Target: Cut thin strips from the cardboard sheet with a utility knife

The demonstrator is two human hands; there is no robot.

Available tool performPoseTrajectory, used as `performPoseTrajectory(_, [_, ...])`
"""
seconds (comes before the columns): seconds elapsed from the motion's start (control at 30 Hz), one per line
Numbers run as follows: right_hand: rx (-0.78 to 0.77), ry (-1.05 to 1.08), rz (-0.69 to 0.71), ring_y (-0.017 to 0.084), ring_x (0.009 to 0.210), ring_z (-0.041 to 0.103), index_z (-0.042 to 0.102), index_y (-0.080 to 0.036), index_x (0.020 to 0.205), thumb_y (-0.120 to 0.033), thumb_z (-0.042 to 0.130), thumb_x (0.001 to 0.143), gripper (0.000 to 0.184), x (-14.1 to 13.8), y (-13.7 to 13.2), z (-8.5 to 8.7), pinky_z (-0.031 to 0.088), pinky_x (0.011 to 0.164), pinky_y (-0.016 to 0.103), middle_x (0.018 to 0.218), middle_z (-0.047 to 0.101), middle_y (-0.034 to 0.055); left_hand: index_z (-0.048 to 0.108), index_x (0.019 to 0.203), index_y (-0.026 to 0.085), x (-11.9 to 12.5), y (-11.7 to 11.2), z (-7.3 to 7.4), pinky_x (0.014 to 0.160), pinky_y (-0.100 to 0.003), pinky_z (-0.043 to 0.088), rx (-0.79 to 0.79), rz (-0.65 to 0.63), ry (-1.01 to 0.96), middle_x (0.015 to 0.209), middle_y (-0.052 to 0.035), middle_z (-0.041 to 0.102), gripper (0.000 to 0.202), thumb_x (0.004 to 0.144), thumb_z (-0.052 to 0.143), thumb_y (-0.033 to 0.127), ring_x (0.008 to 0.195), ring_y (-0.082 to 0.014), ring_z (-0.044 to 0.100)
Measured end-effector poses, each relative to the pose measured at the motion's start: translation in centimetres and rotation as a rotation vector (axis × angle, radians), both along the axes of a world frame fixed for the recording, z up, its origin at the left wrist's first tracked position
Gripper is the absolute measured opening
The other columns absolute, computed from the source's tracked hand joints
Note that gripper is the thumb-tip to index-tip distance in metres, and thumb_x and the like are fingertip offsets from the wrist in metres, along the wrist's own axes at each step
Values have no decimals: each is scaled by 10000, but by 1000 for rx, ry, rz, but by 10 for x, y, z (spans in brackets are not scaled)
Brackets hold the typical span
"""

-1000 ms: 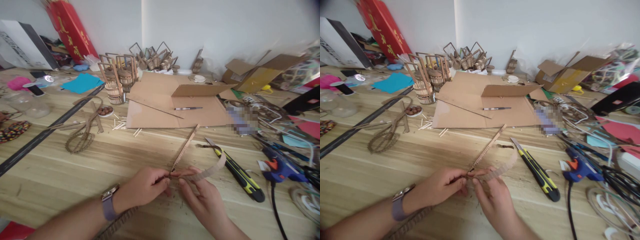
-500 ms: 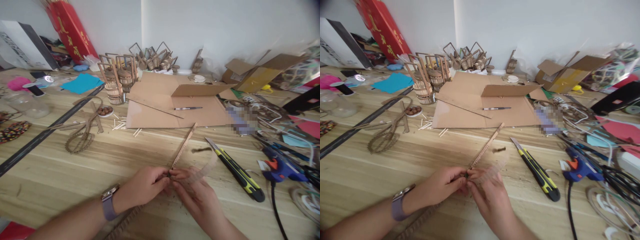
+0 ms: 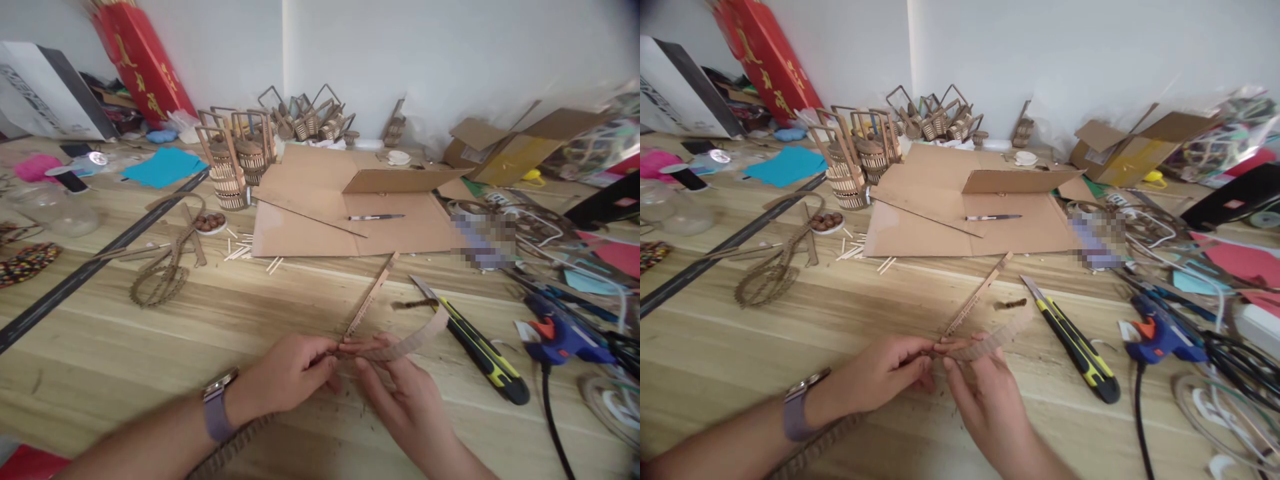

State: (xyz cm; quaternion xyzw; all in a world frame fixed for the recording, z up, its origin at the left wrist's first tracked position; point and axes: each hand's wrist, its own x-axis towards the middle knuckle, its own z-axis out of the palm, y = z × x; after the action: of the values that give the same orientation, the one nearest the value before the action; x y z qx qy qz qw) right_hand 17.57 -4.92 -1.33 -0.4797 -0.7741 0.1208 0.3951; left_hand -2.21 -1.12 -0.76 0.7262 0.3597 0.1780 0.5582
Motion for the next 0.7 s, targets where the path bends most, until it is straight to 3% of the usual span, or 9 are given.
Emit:
performPoseTrajectory(0.2, [-11,69,24,183,855,722,658,-250,982,-212,547,911,138,-2,0,1,591,713,283,920,756,42,692,1029,170,1,1,0,656,-211,459,-10,13,18,880,-23,739,272,969,469,315,774,-159,673])
performPoseTrajectory(0.6, [42,-63,80,194,924,713,630,-261,950,-208,579,897,91,-3,1,-3,563,758,328,949,762,17,657,1152,198,1,1,-4,746,-238,471,-11,20,0,980,-28,732,285,968,476,319,824,-165,663])
performPoseTrajectory(0.7, [39,-64,72,189,899,717,638,-266,941,-194,554,906,116,-2,1,-2,555,766,328,945,764,13,675,1101,187,2,2,-3,716,-233,473,-24,20,7,935,-28,733,278,967,470,319,805,-163,663])
